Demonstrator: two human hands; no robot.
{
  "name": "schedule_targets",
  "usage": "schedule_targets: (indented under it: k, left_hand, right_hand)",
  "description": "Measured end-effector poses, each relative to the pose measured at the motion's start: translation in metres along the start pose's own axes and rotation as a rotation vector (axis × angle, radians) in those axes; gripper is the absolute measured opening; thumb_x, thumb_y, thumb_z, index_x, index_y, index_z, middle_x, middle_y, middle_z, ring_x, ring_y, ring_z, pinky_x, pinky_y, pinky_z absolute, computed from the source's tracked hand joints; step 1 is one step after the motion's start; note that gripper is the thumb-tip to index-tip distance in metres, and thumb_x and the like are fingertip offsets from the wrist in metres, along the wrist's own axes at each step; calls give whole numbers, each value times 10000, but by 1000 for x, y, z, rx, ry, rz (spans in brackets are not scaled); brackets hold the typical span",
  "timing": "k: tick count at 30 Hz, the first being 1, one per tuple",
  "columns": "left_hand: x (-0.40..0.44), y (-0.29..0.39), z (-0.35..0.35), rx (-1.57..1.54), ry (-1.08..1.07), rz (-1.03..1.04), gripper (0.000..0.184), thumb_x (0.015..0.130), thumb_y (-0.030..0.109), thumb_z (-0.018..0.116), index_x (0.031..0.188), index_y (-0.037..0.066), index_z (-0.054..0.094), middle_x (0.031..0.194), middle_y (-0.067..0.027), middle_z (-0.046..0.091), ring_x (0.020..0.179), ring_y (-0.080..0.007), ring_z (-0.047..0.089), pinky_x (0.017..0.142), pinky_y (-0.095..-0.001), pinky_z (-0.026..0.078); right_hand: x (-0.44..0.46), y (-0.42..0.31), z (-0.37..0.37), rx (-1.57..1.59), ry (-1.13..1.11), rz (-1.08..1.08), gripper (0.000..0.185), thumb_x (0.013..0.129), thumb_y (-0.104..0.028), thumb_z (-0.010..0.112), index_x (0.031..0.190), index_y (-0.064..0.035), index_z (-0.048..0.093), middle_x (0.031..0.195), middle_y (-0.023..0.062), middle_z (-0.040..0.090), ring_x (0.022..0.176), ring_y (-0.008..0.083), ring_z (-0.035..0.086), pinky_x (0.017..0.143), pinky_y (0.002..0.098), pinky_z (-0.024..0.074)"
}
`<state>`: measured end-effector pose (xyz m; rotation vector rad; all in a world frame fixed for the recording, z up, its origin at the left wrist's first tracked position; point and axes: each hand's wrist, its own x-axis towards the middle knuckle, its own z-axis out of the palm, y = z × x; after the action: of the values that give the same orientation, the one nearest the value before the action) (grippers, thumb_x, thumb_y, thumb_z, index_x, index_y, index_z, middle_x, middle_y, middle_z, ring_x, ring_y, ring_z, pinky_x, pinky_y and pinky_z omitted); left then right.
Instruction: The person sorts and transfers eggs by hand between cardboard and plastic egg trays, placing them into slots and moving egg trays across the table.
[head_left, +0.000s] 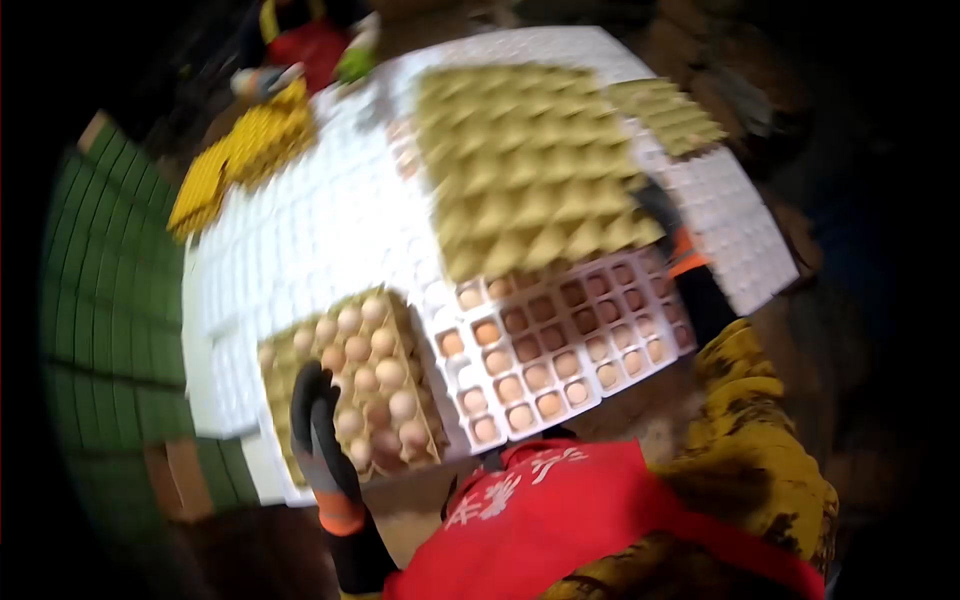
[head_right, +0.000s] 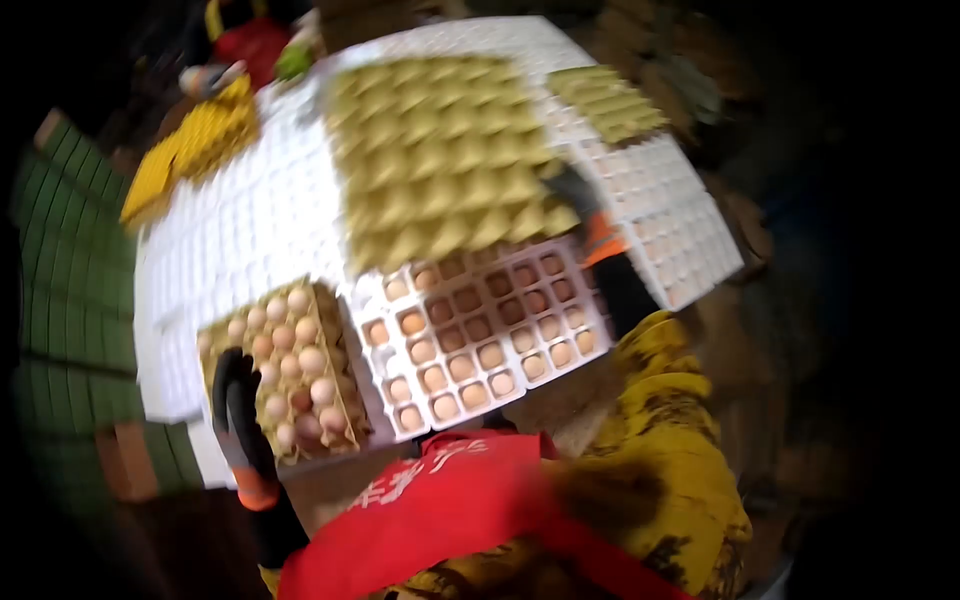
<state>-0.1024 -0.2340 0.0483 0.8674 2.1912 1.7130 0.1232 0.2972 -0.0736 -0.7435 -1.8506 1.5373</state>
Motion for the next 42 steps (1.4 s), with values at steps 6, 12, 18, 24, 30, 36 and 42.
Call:
schedule_targets:
  k: [6, 12, 18, 24, 30, 36, 42]
  left_hand:
    - [-24, -14, -50, 90, 346, -187, 428, 1059, 243, 496, 1370, -47, 540, 1315, -140, 611, 1190, -223, 593, 1036, -354, 465]
    - [-30, -47, -118, 196, 423, -253, 384, 1052, 223, 506, 1349, -12, 568, 1275, -118, 640, 1165, -226, 617, 997, -353, 493]
    - [-23, -40, -101, 349, -127, -178, 355, 879, 31, 706, 1230, 17, 652, 1200, -92, 657, 1092, -194, 626, 971, -317, 488]
    - [-35, -65, -80, 828, -632, 362, 582, 693, 149, 838, 1238, 87, 642, 1192, -148, 624, 1072, -352, 600, 918, -450, 490]
    - [-21, -104, -89, 401, -536, 417, 476, 698, 55, 808, 1143, 85, 643, 1164, -149, 625, 1048, -367, 600, 913, -445, 496]
    - [6, -92, -98, -329, -508, -126, 270, 846, 109, 605, 1107, 45, 621, 1132, -100, 589, 978, -200, 589, 862, -320, 479]
    - [-15, -87, -43, 827, -765, 610, 393, 757, 243, 769, 1096, 104, 625, 1070, -113, 608, 927, -309, 623, 756, -418, 516]
  right_hand:
    - [64, -3, -128, 18, 181, 66, 496, 939, -159, 670, 1384, -14, 507, 1279, 112, 629, 1145, 202, 605, 965, 347, 498]
    - [111, 67, -80, -541, 446, -367, 526, 921, -219, 703, 1366, 20, 557, 1342, 155, 618, 1239, 237, 576, 1040, 336, 440]
    - [-106, -66, 198, -85, -362, -22, 282, 947, -72, 658, 1228, -67, 679, 1129, 49, 709, 1023, 123, 650, 892, 288, 524]
    - [-230, -135, 320, -656, -726, -537, 484, 859, -304, 718, 1300, -136, 605, 1131, 86, 607, 949, 257, 598, 817, 379, 484]
    - [-254, -130, 349, -758, -545, -350, 403, 787, -161, 755, 1174, -137, 643, 1152, 98, 616, 997, 300, 595, 846, 416, 507]
    - [-256, -129, 322, 736, -44, 443, 309, 881, -159, 720, 1145, -12, 656, 1106, 48, 635, 981, 145, 629, 871, 312, 538]
    - [-243, -155, 353, -565, -285, -198, 397, 854, -163, 709, 1241, -130, 629, 1188, 120, 596, 1048, 282, 630, 932, 377, 515]
